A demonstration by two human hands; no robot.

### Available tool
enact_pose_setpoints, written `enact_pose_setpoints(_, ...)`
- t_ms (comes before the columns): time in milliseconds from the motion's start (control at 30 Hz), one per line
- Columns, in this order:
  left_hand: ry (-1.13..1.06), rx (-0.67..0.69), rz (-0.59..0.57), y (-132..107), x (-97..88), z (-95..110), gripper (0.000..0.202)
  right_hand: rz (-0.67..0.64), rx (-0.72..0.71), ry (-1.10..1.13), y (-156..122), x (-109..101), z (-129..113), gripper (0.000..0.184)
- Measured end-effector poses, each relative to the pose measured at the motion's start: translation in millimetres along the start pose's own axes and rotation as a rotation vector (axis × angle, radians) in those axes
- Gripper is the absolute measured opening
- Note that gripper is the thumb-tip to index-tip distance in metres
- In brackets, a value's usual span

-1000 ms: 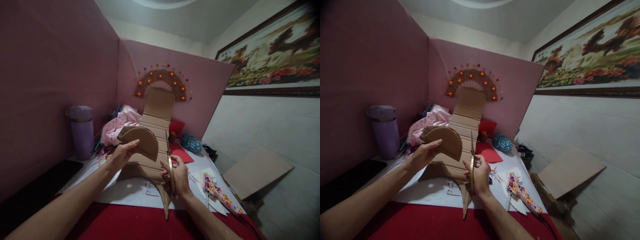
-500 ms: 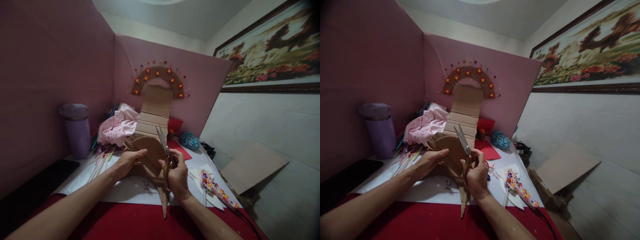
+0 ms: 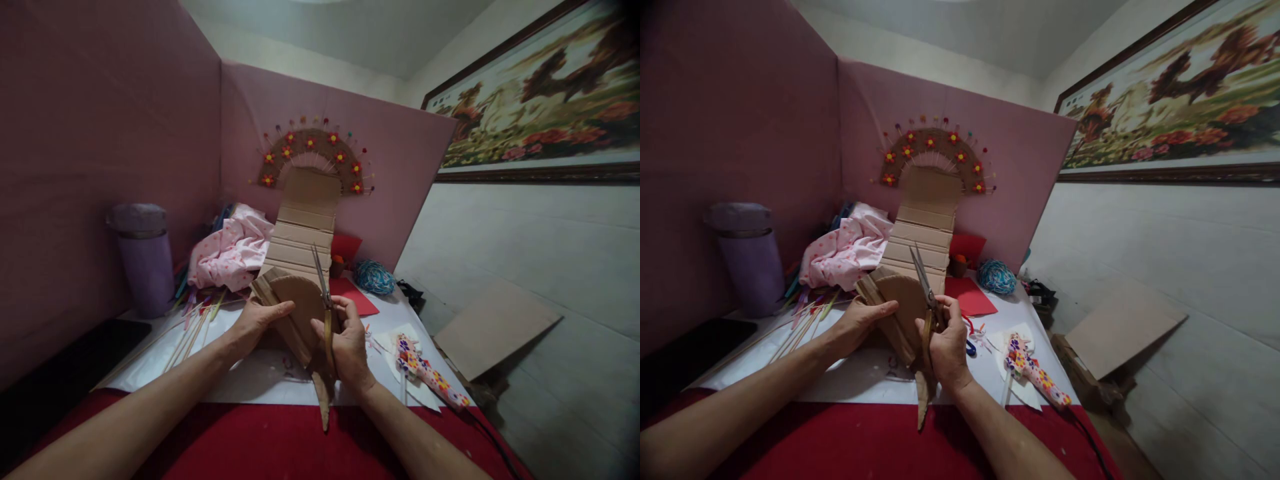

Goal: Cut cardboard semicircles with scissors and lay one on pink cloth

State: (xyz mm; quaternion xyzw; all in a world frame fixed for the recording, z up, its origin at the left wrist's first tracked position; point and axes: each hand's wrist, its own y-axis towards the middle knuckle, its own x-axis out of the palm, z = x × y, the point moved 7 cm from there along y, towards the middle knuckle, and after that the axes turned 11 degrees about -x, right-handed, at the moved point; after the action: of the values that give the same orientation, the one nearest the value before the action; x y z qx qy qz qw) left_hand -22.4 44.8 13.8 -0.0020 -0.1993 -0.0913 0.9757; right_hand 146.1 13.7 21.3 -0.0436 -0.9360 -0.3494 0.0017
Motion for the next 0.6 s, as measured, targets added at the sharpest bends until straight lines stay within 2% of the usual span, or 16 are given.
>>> enact_pose_setpoints(233,-0.129,-0.144,0.016,-0.3,-2.5,-7.0,0.048,0.136,0.158,0.152,9.0,-13.9,13.8,0.050)
enact_pose_setpoints(433,-0.181,-0.119,0.088,1.3,-9.9,-3.9,0.042,0.210,0.147,0.187,10.8,-22.3,18.4,0.051)
enact_pose_setpoints(600,-0.185,-0.111,0.057,0.1,-6.7,-3.0,0.046,0.158,0.170,0.199,10.5,-18.0,20.1,0.052)
